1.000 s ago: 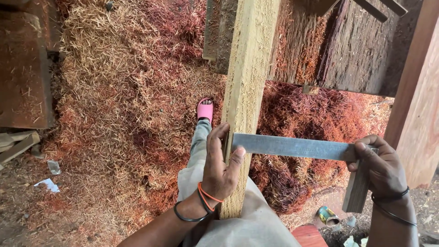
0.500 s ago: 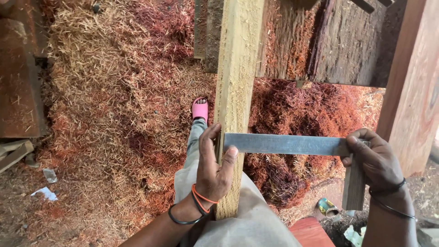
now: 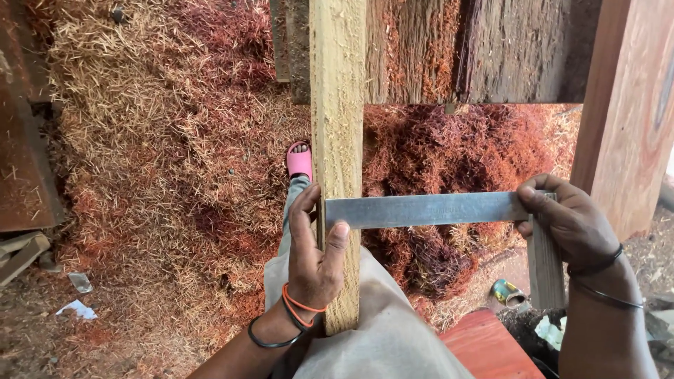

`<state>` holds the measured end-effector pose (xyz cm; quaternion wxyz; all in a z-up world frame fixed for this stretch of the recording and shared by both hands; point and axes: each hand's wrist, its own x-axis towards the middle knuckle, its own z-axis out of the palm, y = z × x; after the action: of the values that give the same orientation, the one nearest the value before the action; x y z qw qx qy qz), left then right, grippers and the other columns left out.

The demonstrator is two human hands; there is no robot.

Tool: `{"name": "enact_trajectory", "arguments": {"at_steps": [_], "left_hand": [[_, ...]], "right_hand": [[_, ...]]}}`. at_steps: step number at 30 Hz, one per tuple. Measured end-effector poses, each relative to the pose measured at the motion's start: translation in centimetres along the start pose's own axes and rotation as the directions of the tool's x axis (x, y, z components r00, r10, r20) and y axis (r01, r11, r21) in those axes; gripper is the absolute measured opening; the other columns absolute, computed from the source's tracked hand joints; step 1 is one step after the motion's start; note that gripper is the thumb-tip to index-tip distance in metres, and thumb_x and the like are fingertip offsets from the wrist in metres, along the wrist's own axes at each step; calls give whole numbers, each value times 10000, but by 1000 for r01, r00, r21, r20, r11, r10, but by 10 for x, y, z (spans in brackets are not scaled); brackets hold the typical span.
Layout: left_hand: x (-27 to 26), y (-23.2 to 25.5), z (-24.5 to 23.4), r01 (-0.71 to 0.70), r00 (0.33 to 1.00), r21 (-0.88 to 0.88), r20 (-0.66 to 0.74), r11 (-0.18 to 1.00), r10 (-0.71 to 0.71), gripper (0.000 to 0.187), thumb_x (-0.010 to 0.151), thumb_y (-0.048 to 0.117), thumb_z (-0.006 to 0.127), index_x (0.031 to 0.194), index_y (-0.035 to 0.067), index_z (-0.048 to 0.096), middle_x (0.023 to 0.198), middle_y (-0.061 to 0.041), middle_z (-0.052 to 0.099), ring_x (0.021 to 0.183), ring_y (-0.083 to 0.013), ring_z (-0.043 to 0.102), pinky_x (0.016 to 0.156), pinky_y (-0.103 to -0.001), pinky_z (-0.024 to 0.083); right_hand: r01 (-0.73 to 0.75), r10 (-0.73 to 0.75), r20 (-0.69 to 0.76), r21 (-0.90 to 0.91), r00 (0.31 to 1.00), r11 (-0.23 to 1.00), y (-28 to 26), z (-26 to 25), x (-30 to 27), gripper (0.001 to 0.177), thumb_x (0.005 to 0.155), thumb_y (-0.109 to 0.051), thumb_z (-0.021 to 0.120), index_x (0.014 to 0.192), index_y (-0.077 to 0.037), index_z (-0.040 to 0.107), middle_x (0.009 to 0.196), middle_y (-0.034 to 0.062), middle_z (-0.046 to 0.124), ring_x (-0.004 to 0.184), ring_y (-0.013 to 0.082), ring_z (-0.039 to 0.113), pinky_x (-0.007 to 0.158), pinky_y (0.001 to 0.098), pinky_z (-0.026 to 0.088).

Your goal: Use a marking gauge and a try square to measure and mark a long wooden beam.

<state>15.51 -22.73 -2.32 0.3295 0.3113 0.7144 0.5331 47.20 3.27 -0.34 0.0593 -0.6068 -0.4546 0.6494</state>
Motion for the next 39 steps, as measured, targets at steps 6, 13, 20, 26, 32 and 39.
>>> {"name": "enact_trajectory", "arguments": {"at_steps": [6,13,20,26,32,39], "left_hand": [[-1,-1,-1,6,1000,-9,13,1000,-6,630,1098,354,516,1525,-68,321,1563,-240,389,1495,-354,404,1271,-447,294],[-2,-2,0,-1,1000,-23,10,1000,1,638,1102,359,521,1527,-68,313,1564,-238,391,1497,-348,406,1281,-446,290],[-1,-1,-2,2,1000,-44,21,999,-2,655,1100,374,525,1531,-70,311,1569,-237,378,1506,-349,394,1292,-449,277],[-1,0,-2,-6,1000,-31,19,999,7,667,1098,383,521,1534,-74,308,1580,-239,375,1515,-351,387,1295,-447,277],[-1,-2,-2,-21,1000,-44,20,999,22,679,1100,391,523,1539,-74,295,1581,-242,368,1516,-351,381,1294,-449,271],[-1,-1,-1,7,1000,-34,12,999,-6,698,1092,412,521,1545,-70,296,1578,-238,378,1505,-347,396,1282,-445,298]], "right_hand": [[-41,40,33,19,999,999,-9,5,-2,169,1059,-194,588,1133,-43,598,905,42,623,634,99,613,549,210,513],[-56,57,12,-43,998,997,-7,-1,0,193,1053,-208,592,1154,-45,604,902,44,627,622,101,615,528,211,511],[-151,148,-39,-107,988,983,-11,-5,1,219,1038,-222,594,1204,-80,612,907,44,639,593,117,607,490,226,494],[-144,144,-8,-132,990,981,-16,-5,0,287,1035,-220,574,1268,-56,609,929,41,640,605,108,616,504,219,503],[-184,185,-19,-237,983,954,-36,9,-8,350,1027,-233,549,1327,-63,610,915,45,636,611,106,608,497,226,488],[-170,171,-17,-234,985,957,-35,11,-9,356,1034,-234,533,1348,-86,612,896,36,619,622,100,606,492,228,489]]}}
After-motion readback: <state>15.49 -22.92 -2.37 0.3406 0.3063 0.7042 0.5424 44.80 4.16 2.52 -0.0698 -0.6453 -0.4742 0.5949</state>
